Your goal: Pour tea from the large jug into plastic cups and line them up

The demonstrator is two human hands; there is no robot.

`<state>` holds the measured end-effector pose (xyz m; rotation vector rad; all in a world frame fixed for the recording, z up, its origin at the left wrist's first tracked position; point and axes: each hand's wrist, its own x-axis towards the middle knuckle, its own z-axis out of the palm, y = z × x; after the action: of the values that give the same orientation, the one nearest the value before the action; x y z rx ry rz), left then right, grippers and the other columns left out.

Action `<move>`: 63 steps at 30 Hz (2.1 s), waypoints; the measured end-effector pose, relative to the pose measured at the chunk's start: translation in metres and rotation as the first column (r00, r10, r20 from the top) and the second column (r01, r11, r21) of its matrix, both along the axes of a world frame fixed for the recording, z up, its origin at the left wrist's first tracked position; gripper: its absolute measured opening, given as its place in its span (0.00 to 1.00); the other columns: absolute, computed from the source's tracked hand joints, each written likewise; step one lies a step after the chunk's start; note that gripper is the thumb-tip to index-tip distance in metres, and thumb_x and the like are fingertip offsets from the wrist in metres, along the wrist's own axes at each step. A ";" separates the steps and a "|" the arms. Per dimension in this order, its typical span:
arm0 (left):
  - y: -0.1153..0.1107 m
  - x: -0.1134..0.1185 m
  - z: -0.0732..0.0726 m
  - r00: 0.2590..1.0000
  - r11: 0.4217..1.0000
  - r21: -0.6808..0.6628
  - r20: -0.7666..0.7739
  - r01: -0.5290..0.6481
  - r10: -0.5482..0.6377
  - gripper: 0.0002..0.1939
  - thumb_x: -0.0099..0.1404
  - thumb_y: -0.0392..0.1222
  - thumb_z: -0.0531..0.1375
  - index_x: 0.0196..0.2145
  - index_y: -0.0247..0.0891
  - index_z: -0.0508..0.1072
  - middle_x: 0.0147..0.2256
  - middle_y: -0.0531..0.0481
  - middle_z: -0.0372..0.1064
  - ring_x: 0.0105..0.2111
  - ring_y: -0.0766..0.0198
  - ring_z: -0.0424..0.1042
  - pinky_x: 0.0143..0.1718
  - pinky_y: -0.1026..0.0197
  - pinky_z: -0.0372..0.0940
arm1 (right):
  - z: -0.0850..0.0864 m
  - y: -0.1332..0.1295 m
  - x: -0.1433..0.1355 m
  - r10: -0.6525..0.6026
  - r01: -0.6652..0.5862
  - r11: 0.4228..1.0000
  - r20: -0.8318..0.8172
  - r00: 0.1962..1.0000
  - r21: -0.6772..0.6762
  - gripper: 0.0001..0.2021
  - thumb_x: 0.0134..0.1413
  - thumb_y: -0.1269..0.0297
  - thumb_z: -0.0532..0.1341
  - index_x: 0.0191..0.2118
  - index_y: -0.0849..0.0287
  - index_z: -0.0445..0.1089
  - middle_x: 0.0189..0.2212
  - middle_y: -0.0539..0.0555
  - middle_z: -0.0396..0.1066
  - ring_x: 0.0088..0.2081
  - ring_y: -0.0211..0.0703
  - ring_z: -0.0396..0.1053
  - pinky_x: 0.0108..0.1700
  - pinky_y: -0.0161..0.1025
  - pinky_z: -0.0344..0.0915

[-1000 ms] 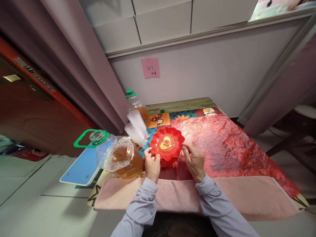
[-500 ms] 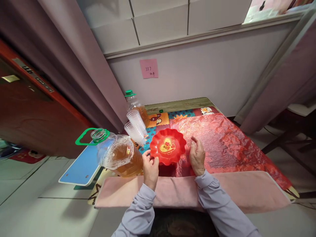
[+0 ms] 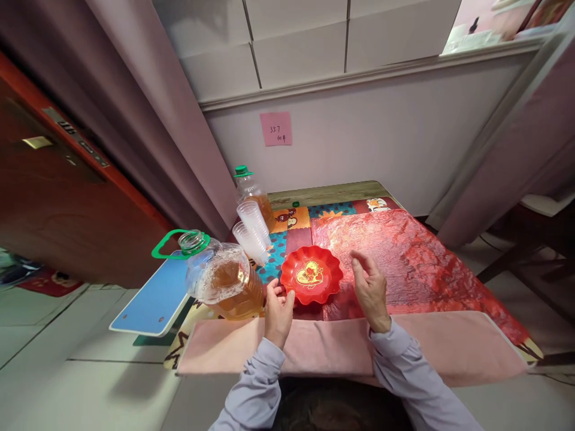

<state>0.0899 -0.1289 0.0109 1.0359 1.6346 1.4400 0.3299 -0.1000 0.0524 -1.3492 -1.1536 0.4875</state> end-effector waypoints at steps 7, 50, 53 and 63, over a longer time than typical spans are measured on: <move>-0.007 0.008 0.003 0.994 0.997 0.012 0.083 0.074 -0.074 0.33 0.58 0.55 0.69 0.56 0.39 0.68 0.52 0.37 0.75 0.34 0.60 0.80 0.37 0.53 0.77 | -0.004 -0.035 -0.003 0.231 -0.174 0.967 0.353 0.907 -0.186 0.19 0.69 0.51 0.60 0.54 0.57 0.78 0.48 0.62 0.84 0.46 0.58 0.82 0.48 0.53 0.77; 0.033 0.067 0.193 0.911 0.913 0.060 0.072 0.403 -0.407 0.51 0.62 0.90 0.35 0.17 0.41 0.70 0.15 0.46 0.64 0.13 0.67 0.59 0.18 0.60 0.52 | 0.139 0.015 -0.043 0.435 -0.458 0.881 -0.178 0.883 -0.118 0.49 0.56 0.14 0.29 0.16 0.52 0.60 0.14 0.49 0.56 0.19 0.38 0.54 0.26 0.40 0.52; 0.033 0.069 0.197 0.923 0.921 0.086 0.022 0.380 -0.383 0.52 0.60 0.91 0.34 0.15 0.43 0.69 0.13 0.46 0.62 0.13 0.67 0.59 0.18 0.60 0.51 | 0.141 0.017 -0.045 0.398 -0.411 0.906 -0.132 0.908 -0.097 0.47 0.56 0.15 0.28 0.16 0.51 0.55 0.14 0.49 0.54 0.20 0.38 0.52 0.26 0.41 0.50; 0.027 0.071 0.188 0.925 0.913 0.149 -0.052 0.379 -0.375 0.50 0.62 0.90 0.38 0.13 0.44 0.68 0.12 0.46 0.61 0.16 0.64 0.64 0.21 0.59 0.56 | 0.133 0.008 -0.046 0.378 -0.386 0.919 -0.092 0.921 -0.084 0.45 0.59 0.15 0.30 0.18 0.51 0.56 0.15 0.49 0.58 0.20 0.40 0.56 0.26 0.42 0.52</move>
<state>0.1606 -0.1015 0.1990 1.3767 1.2601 1.3093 0.2843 -0.0917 0.1849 -1.1795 -1.3522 0.8818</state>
